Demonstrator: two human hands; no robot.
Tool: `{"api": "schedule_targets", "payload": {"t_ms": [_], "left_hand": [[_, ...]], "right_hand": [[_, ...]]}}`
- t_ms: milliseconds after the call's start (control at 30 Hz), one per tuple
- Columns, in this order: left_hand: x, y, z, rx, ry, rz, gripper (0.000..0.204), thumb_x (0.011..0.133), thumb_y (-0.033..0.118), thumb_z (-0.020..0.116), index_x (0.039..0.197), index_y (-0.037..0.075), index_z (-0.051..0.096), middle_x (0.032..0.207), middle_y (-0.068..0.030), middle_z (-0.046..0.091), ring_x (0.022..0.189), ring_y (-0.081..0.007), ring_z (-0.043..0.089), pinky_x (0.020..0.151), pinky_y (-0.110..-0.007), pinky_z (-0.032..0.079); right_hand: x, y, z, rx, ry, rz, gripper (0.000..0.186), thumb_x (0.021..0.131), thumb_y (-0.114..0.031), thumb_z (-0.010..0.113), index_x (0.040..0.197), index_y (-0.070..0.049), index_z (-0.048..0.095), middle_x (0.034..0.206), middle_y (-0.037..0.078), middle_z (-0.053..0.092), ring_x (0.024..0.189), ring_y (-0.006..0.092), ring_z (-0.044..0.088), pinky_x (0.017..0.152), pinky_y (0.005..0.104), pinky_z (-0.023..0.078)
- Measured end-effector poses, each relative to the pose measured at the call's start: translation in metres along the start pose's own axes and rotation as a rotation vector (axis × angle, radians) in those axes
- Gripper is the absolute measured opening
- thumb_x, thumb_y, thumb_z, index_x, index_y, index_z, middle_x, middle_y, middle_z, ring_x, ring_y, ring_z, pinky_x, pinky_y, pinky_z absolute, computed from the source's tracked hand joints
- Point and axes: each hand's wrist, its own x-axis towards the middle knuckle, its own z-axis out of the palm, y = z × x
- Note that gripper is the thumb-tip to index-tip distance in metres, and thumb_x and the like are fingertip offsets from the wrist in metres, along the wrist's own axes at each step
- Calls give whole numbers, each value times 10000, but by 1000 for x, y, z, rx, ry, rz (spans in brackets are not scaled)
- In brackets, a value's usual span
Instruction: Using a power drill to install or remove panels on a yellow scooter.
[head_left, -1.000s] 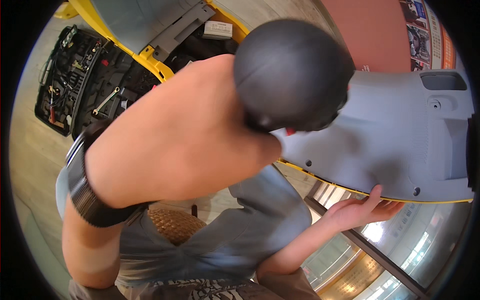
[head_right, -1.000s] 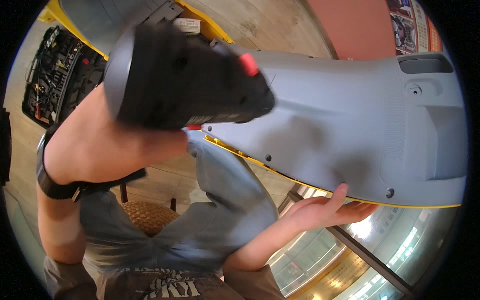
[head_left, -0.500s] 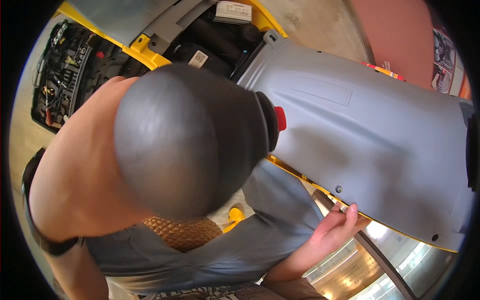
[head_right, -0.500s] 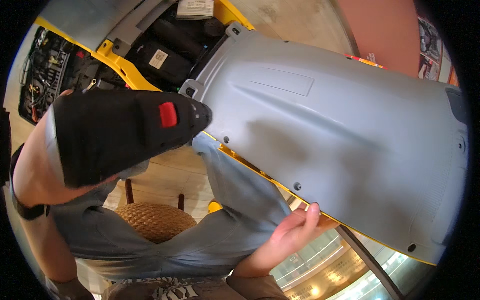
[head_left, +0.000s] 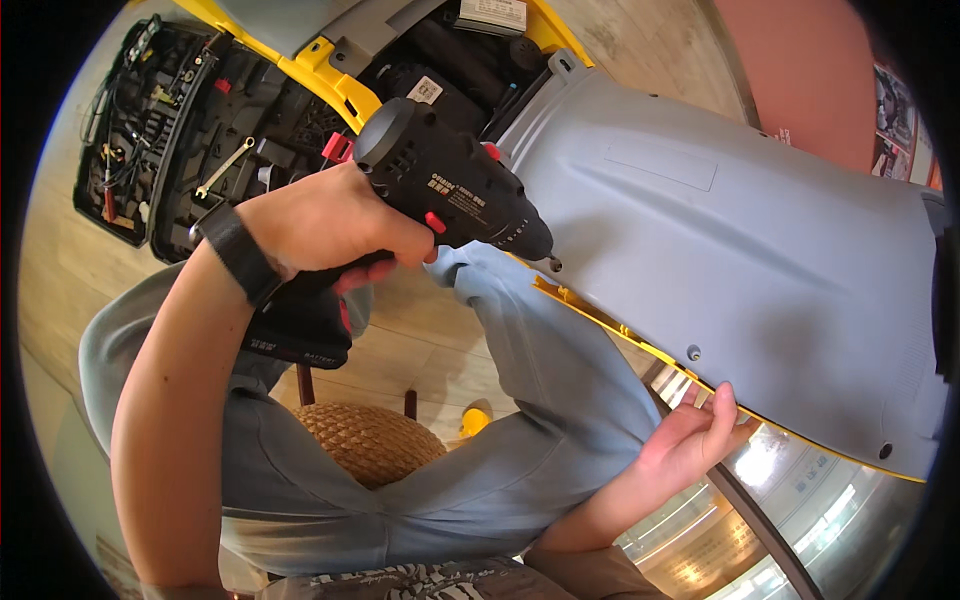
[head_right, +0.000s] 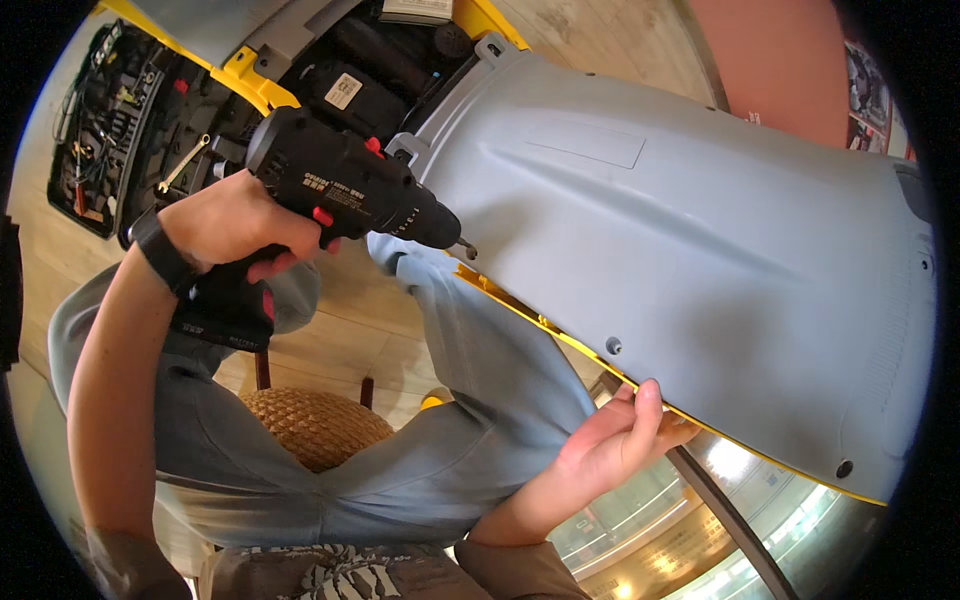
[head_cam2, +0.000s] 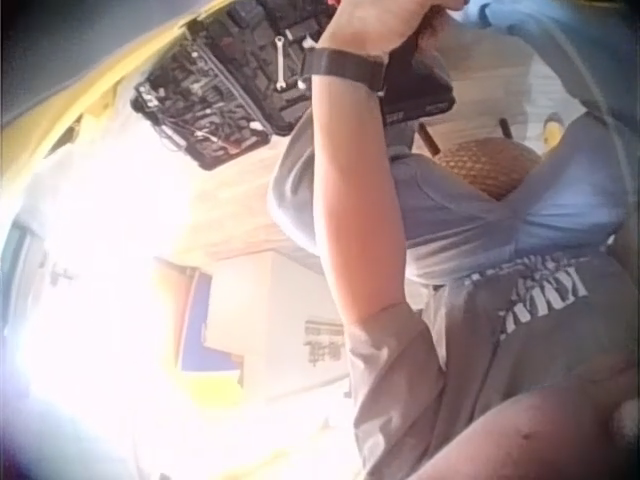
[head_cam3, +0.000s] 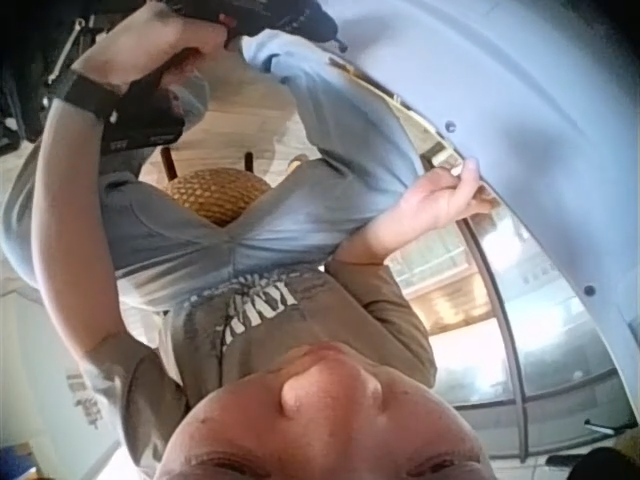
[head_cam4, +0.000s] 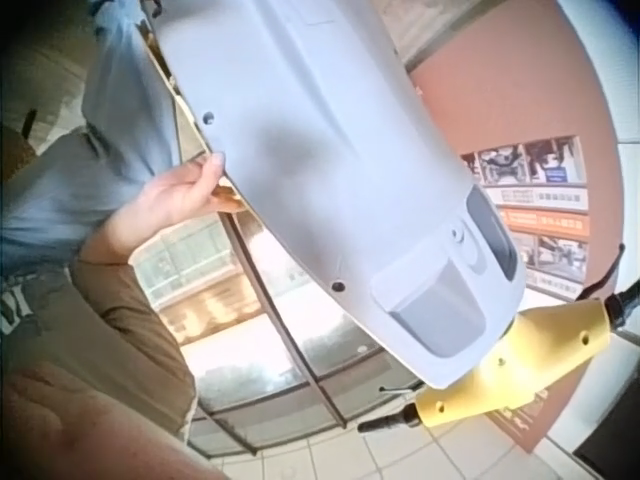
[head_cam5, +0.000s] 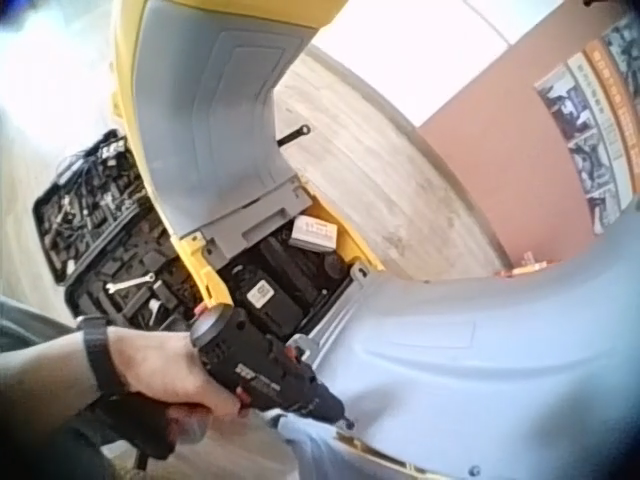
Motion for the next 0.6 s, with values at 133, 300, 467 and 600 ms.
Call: {"api": "schedule_targets", "payload": {"t_ms": [133, 300, 467, 600], "left_hand": [[4, -11, -6, -22, -22, -9, 191, 785, 160, 691, 903, 12, 716, 659, -46, 602, 492, -125, 531, 475, -296, 411], [7, -16, -6, -89, -57, -14, 196, 779, 152, 685, 906, 6, 716, 674, -44, 603, 505, -124, 523, 469, -293, 408], [10, -19, 0, -101, -33, -34, 177, 782, 133, 686, 903, 6, 713, 676, -42, 602, 506, -124, 522, 466, -294, 413], [11, -19, 1, -98, -53, -26, 177, 779, 139, 686, 895, 8, 713, 680, -39, 604, 510, -125, 528, 462, -297, 417]], "right_hand": [[-1, -3, 1, 20, 7, 8, 814, 847, 28, 677, 1578, -63, 330, 1362, 121, 578, 1157, 225, 584, 972, 364, 481], [0, -3, 2, 26, 0, 13, 782, 851, 32, 663, 1562, -56, 349, 1356, 125, 579, 1158, 233, 588, 995, 379, 485], [1, -4, 4, 14, 23, 26, 736, 852, 24, 657, 1529, -52, 378, 1351, 123, 582, 1158, 234, 592, 993, 380, 490], [0, -6, 5, 7, 30, 29, 699, 847, 21, 659, 1493, -43, 402, 1350, 119, 583, 1154, 232, 597, 984, 378, 497]]}}
